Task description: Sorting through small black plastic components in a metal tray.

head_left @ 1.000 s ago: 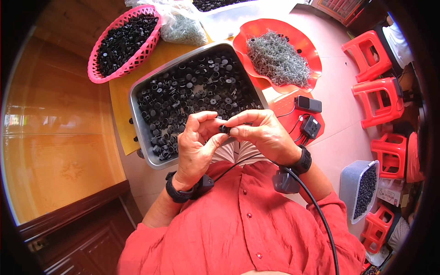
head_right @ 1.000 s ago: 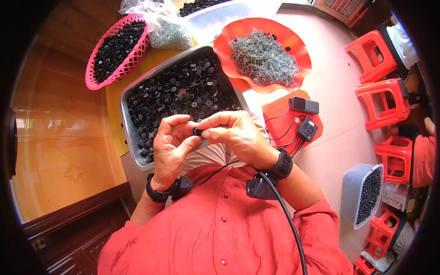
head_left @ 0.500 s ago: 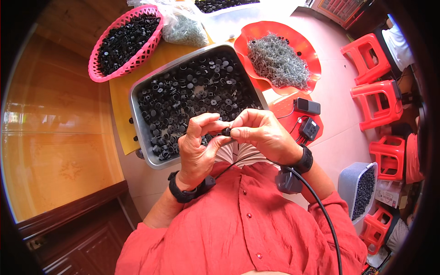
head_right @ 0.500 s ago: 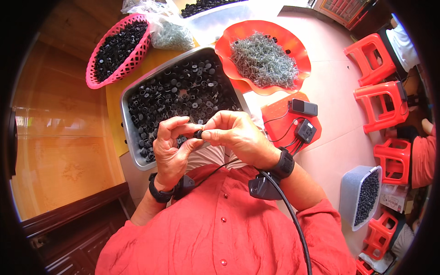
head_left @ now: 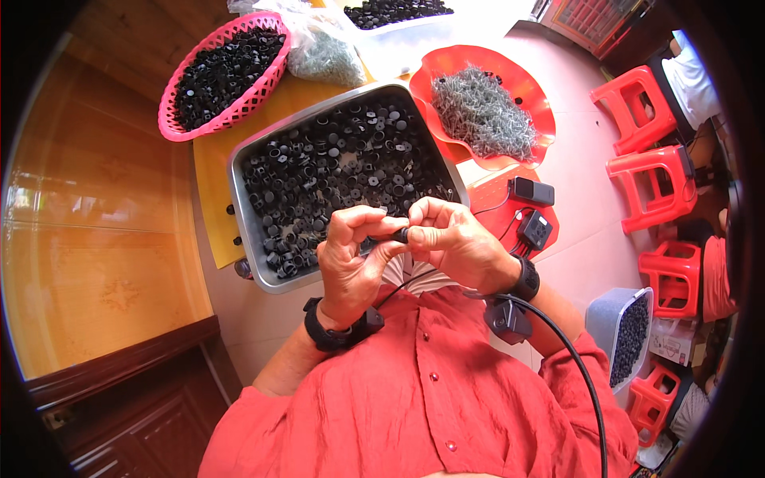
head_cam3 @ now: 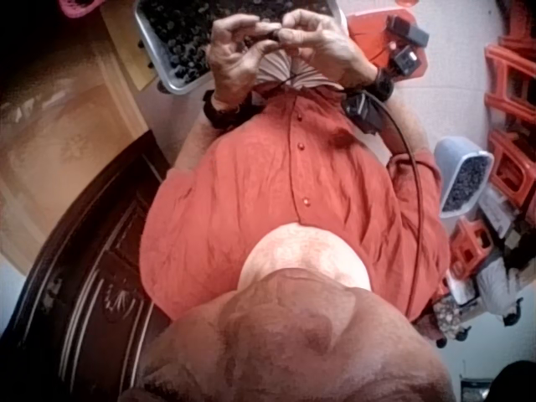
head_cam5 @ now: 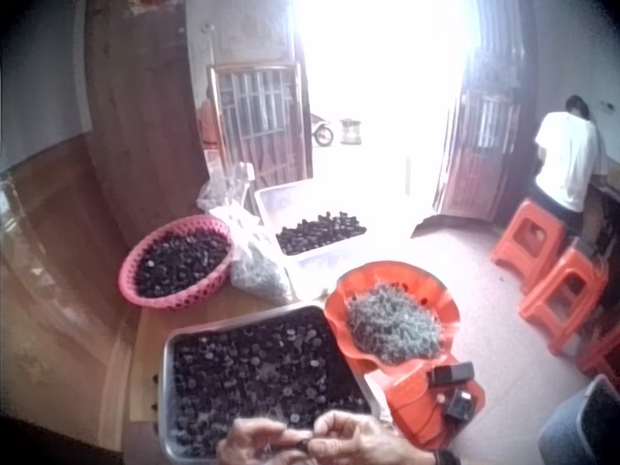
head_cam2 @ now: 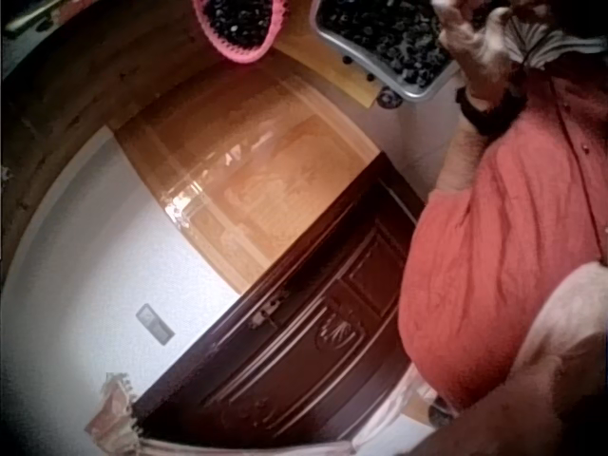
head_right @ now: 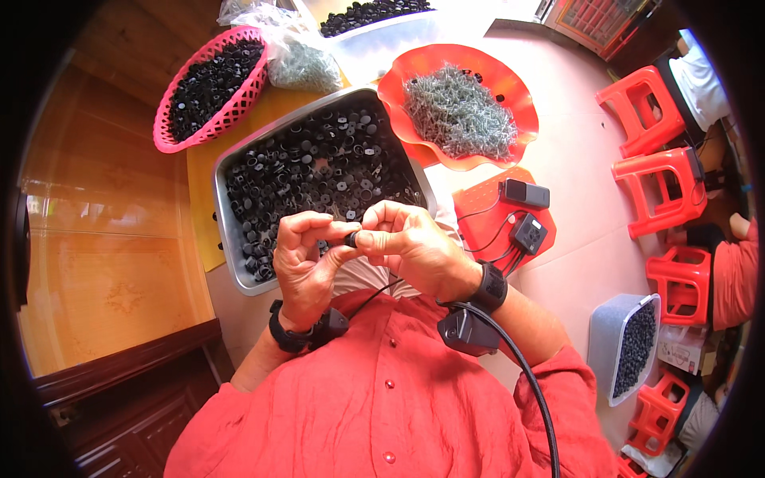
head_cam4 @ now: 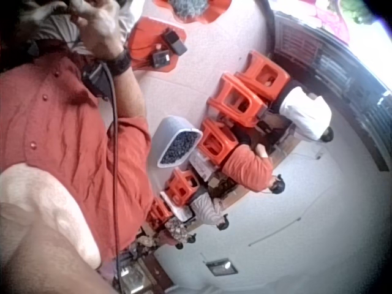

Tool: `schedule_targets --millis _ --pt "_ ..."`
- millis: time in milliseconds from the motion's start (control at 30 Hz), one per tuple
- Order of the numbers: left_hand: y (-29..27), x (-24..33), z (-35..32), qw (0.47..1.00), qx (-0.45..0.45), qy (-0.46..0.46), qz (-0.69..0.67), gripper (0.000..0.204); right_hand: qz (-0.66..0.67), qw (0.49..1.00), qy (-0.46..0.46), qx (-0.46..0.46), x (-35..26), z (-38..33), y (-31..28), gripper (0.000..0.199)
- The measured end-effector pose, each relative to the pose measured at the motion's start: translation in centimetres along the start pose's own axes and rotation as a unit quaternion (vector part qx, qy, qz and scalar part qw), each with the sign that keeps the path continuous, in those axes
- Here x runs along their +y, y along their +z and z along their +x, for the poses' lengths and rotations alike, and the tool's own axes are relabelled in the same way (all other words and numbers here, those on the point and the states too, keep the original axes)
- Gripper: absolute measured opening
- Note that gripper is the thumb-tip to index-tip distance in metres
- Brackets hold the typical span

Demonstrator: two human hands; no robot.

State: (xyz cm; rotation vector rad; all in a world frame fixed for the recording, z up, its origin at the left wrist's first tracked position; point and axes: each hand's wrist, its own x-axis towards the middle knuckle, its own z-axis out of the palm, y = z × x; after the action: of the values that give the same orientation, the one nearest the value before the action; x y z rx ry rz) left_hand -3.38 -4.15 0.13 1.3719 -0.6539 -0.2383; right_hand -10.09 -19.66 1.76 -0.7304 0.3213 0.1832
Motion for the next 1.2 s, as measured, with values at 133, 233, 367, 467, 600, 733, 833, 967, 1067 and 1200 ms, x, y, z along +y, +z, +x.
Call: schedule_targets --millis 133,233,367,467,600,733,833,967,1067,1200 --pt "0.4 0.3 -0.1 0.999 0.009 -0.012 -0.041 0.041 0.048 0.998 0.014 -0.031 0.3 0.4 -0.3 0.013" --pt "-0.1 0.3 0.3 0.998 -0.024 -0.051 -0.027 0.045 0.065 0.996 0.026 -0.06 -0.1 0.5 -0.7 0.013" --pt "-0.4 1.5 1.0 0.988 -0.076 -0.124 0.045 0.059 -0.037 0.999 0.026 -0.014 -1.9 0.0 -0.4 0.014" --pt "-1.7 1.9 1.4 0.963 -0.053 -0.258 -0.062 0.057 -0.089 0.995 0.02 0.033 -3.4 0.9 -1.4 0.012" --pt "-3.2 2.3 1.4 0.954 -0.014 -0.296 -0.046 0.05 0.053 0.972 -0.215 -0.076 -8.5 4.1 -1.3 0.014" --pt "-3.7 1.7 1.5 0.955 0.01 -0.293 -0.05 0.05 -0.005 0.958 -0.284 -0.027 -10.6 4.6 1.0 0.039" --pt "-3.9 1.7 1.7 0.951 -0.008 -0.307 0.018 0.05 -0.143 0.971 -0.193 0.001 -7.6 4.0 -0.3 0.034" --pt "-3.5 1.5 2.2 0.955 0.0 -0.295 0.023 0.053 -0.535 0.828 -0.16 0.037 -4.8 3.1 -1.0 0.024" --pt "-3.1 1.3 3.0 0.945 0.016 -0.324 -0.03 0.056 -0.685 0.684 -0.251 0.034 -3.3 3.7 -0.6 0.025" --pt "-3.0 0.7 4.0 0.932 0.002 -0.355 -0.08 0.055 -0.748 0.557 -0.358 0.04 -1.3 5.5 -1.5 0.027"
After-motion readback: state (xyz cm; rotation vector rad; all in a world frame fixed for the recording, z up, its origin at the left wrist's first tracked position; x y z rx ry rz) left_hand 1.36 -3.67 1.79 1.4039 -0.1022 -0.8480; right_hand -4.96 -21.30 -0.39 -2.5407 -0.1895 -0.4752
